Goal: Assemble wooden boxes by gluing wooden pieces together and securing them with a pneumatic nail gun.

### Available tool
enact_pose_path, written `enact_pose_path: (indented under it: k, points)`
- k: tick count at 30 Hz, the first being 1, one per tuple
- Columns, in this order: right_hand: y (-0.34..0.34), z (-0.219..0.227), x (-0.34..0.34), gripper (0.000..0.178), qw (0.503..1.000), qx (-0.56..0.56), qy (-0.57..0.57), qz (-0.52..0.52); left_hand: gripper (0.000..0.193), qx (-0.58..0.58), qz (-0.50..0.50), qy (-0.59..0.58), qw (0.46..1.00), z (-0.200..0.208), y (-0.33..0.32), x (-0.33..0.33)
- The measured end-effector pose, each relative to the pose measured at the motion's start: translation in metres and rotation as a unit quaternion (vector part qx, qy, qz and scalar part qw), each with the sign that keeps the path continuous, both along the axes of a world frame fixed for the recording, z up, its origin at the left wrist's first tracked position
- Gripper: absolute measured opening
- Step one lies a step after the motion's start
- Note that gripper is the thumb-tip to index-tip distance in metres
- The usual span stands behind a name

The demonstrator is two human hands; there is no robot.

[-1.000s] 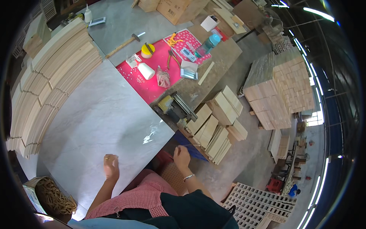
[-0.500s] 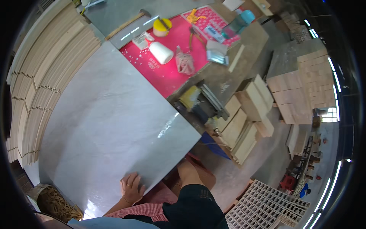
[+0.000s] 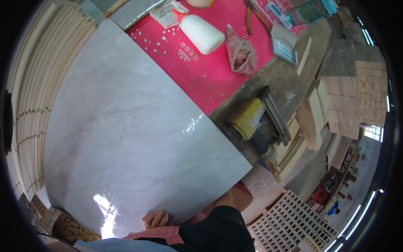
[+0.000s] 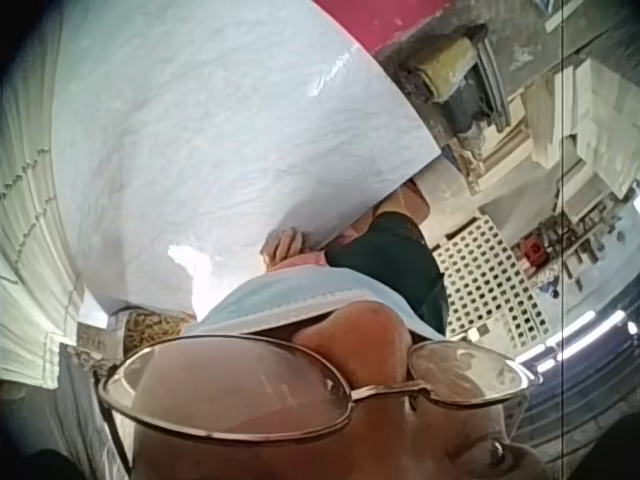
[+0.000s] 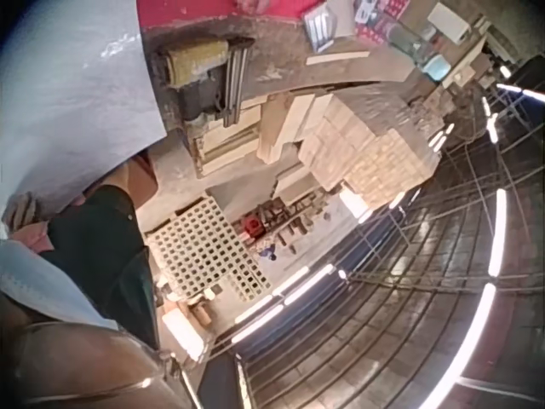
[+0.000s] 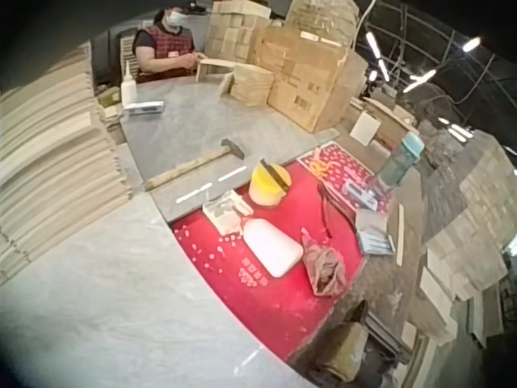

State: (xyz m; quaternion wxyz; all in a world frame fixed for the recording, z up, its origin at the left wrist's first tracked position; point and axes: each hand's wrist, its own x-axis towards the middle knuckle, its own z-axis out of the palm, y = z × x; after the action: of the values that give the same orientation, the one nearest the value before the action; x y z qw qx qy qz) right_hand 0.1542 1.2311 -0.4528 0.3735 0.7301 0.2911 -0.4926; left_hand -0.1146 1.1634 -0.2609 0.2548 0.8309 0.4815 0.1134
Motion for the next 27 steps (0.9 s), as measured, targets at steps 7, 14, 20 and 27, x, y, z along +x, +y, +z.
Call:
enact_pose_path:
  k: [7, 14, 20, 27]
  points:
    - [-0.020, 0.044, -0.071, 0.046, 0.980, 0.127, -0.082, 0.132, 0.029, 0.022, 0.006, 0.015, 1.000, 0.003, -0.003, -0.006]
    - [-0.032, 0.082, -0.165, 0.041, 0.921, 0.262, -0.150, 0.245, 0.032, -0.014, -0.011, 0.022, 1.000, 0.003, 0.005, -0.004]
    - [-0.084, 0.117, -0.239, 0.037, 0.842, 0.373, -0.198, 0.336, 0.039, -0.002, 0.023, 0.013, 1.000, -0.006, -0.011, 0.001]
    - [-0.146, 0.132, -0.235, 0.034, 0.694, 0.550, -0.116, 0.449, 0.048, 0.068, 0.028, -0.005, 0.997, -0.018, -0.009, -0.009]
